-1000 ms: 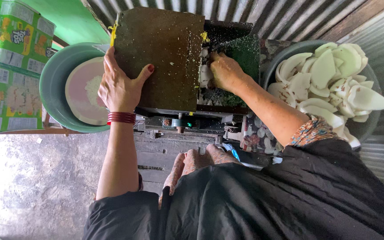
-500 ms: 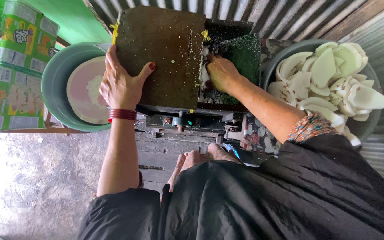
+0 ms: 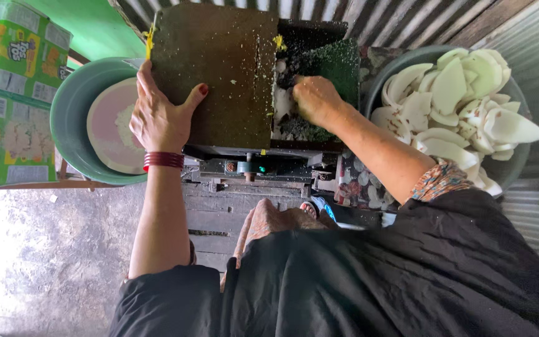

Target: The person holds a wooden guide over a rotating grater machine and presses coconut halves against it to shred them, letting the grated coconut fall into a basin below. They retrieve the next coconut half from a large bowl of halved coconuts and repeat the grating motion.

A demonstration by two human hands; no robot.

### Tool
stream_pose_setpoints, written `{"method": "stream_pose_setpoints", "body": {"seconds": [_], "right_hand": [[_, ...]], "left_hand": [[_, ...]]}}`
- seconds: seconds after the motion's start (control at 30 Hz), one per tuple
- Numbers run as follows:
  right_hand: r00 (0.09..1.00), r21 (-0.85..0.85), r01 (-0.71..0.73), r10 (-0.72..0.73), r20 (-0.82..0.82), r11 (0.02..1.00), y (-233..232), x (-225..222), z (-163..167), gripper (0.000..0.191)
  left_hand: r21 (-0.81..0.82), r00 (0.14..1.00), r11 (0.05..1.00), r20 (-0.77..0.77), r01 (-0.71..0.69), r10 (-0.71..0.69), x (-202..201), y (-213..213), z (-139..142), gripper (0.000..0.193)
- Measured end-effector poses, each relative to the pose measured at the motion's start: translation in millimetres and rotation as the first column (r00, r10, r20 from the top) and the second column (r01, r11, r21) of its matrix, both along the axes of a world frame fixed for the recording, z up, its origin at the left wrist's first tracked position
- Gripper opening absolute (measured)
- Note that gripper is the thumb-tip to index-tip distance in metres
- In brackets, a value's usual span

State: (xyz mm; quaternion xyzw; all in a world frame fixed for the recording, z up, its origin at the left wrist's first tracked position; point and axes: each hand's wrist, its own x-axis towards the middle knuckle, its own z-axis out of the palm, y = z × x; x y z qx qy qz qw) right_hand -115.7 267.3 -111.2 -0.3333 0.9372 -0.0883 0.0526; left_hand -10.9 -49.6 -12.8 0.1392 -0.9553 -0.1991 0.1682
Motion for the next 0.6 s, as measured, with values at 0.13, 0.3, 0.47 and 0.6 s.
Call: {"method": "stream_pose_setpoints", "body": {"seconds": [0.13, 0.3, 0.47, 0.6], "right_hand": [[0.999, -0.041, -0.049, 0.049, -0.020, 0.998, -2.4, -5.5, -9.5, 0.011], [0.999, -0.016, -0.034, 0.034, -0.009, 0.999, -7.2, -6.1, -12.7, 0.007], [0.999, -0.008, -0.039, 0.039, 0.012, 0.999, -12.8, -4.7, -13.3, 0.005], [0.999, 0.025, -0.014, 0.012, 0.046, 1.000, -19.2, -4.3, -16.0, 0.007]], "left_hand": [[0.019, 1.000, 1.000, -0.010, 0.009, -0.009, 0.8, 1.1, 1.2, 0.102], [0.018, 1.000, 1.000, -0.023, 0.014, -0.014, -0.5, 1.6, 3.9, 0.104], [0.029, 1.000, 1.000, -0.003, 0.002, -0.002, -1.4, 2.1, 5.5, 0.103], [0.017, 1.000, 1.000, 0.000, 0.001, -0.001, -3.7, 0.8, 5.5, 0.104]]}}
